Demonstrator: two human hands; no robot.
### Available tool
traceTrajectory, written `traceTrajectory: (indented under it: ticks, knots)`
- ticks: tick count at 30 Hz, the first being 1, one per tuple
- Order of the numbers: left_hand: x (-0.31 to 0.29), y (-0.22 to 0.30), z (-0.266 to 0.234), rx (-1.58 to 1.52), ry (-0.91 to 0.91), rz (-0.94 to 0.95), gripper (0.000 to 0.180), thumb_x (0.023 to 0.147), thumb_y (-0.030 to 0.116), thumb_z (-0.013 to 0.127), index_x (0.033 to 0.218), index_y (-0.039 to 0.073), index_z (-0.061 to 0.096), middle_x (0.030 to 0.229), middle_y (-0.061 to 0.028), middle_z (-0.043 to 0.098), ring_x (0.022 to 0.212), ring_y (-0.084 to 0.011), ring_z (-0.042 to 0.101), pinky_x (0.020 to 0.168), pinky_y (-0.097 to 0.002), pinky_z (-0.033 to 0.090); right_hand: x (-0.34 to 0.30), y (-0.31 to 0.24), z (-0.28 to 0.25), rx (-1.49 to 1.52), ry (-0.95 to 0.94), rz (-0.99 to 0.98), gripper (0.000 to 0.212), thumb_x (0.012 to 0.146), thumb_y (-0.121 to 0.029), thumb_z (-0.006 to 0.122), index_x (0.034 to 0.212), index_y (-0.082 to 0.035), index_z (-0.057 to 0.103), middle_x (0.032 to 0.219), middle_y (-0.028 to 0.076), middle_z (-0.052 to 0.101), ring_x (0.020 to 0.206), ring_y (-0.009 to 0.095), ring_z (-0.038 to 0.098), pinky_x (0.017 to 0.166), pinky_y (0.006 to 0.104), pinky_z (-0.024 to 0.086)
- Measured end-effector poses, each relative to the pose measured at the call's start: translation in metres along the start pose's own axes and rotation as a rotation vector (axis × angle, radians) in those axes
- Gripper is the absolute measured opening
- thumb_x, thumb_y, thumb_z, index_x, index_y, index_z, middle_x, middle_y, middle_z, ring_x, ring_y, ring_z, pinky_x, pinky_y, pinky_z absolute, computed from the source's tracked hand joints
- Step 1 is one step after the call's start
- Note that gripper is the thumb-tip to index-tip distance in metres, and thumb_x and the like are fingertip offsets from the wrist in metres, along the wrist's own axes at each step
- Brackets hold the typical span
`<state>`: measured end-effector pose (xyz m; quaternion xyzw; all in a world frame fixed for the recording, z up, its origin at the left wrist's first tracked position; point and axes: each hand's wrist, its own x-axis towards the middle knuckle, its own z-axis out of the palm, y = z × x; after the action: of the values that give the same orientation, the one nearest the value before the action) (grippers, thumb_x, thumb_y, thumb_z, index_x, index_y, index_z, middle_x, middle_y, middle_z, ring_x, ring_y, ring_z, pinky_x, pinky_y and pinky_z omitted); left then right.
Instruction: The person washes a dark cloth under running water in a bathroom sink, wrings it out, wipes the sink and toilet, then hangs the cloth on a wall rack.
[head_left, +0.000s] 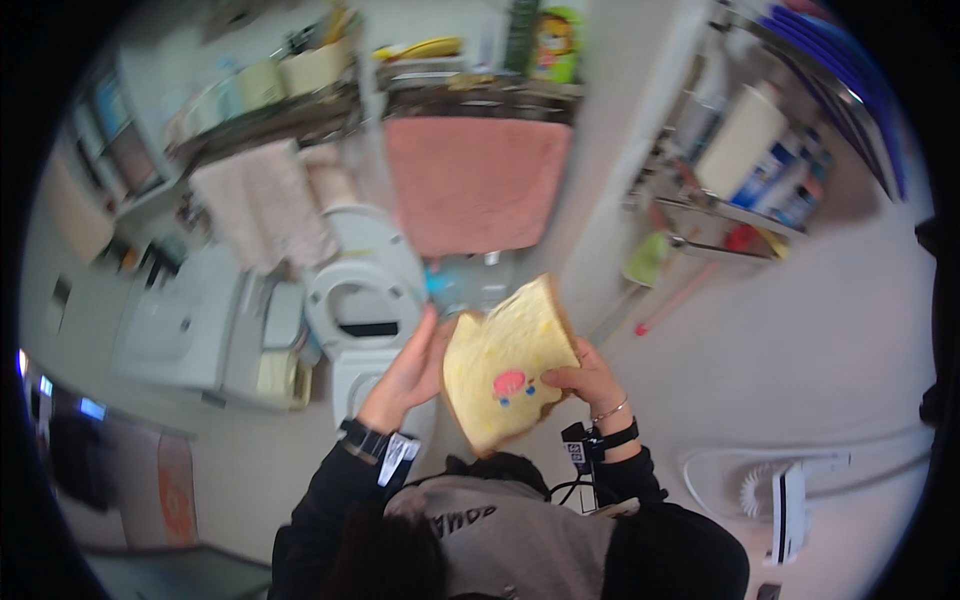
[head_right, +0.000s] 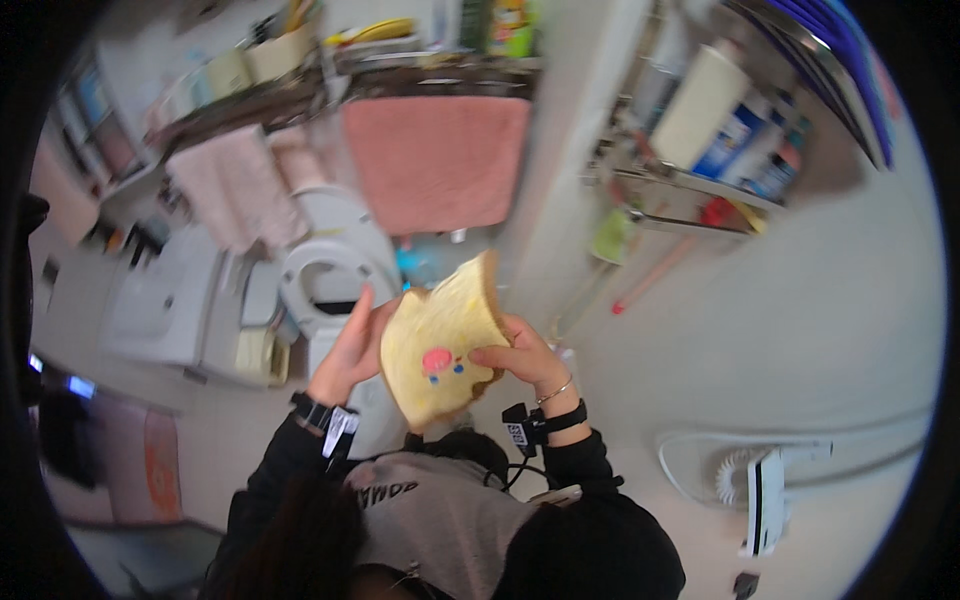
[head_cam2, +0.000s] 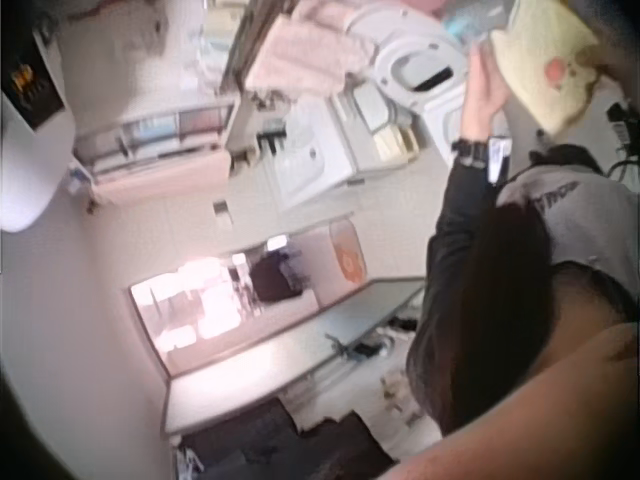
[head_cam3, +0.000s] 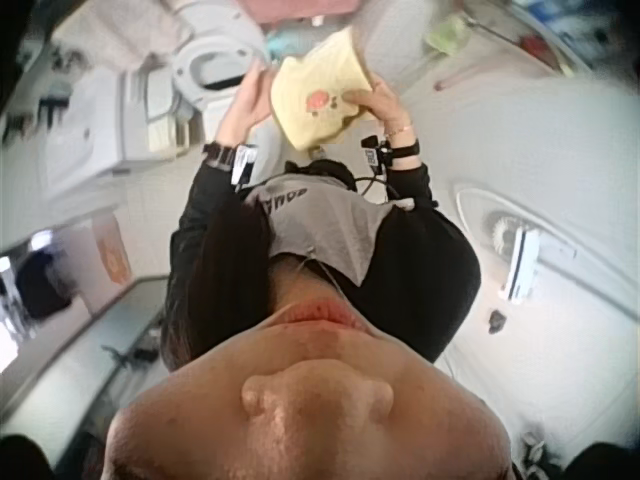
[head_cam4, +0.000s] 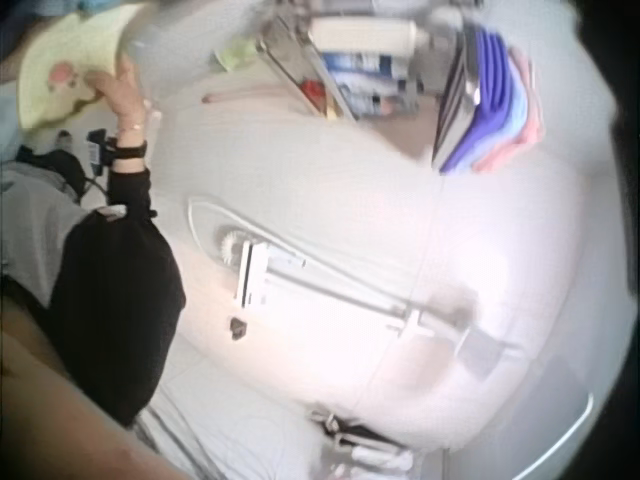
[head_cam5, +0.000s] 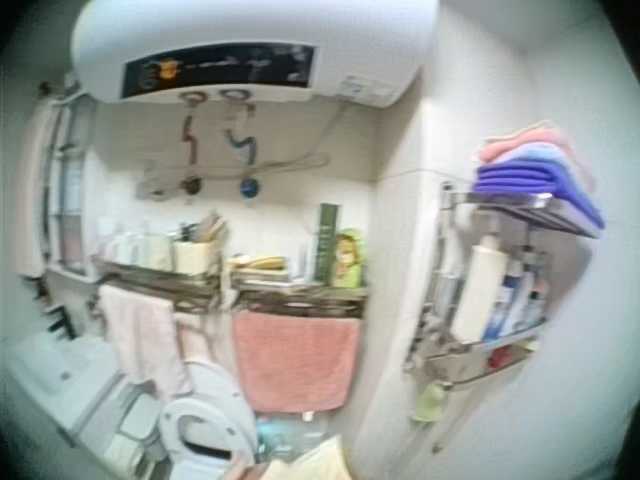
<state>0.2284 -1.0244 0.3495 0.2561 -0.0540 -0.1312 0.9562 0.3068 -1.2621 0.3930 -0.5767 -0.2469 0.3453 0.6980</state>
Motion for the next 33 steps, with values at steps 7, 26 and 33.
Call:
traceTrajectory:
  ticks: [7, 26, 33]
  knots:
    - [-0.052, 0.030, 0.011, 0.037, 0.433, 0.552, 0.039, 0.088, 0.008, 0.056, 0.125, 0.003, 0.045, 0.119, -0.0120, 0.055, 0.109, -0.0213, 0.055, 0.094, -0.0338, 0.045, 0.059, 0.011, 0.041, 0.074, -0.235, -0.001, 0.049, 0.081, -0.005, 0.064, 0.127, -0.002, 0.045, 0.117, 0.004, 0.055, 0.105, 0.011, 0.052, 0.090, 0.0257, 0.043]
    - [-0.094, 0.040, 0.003, -0.351, 0.046, 0.670, 0.068, 0.088, 0.057, 0.039, 0.137, 0.009, 0.033, 0.142, -0.0135, 0.033, 0.130, -0.0335, 0.032, 0.106, -0.0505, 0.028, 0.076, -0.036, 0.128, -1.081, -0.739, -0.723, 0.029, 0.078, -0.005, 0.062, 0.105, -0.013, 0.066, 0.125, 0.008, 0.053, 0.123, 0.029, 0.042, 0.105, 0.0398, 0.030]
    - [-0.121, 0.044, 0.027, -0.400, 0.007, 0.739, 0.068, 0.088, 0.056, 0.040, 0.138, 0.011, 0.032, 0.142, -0.0126, 0.033, 0.131, -0.0329, 0.031, 0.106, -0.0504, 0.028, 0.101, -0.026, 0.115, -1.046, -0.106, -0.865, 0.056, 0.068, -0.004, 0.067, 0.122, -0.012, 0.053, 0.140, 0.013, 0.034, 0.131, 0.035, 0.029, 0.106, 0.0436, 0.028]
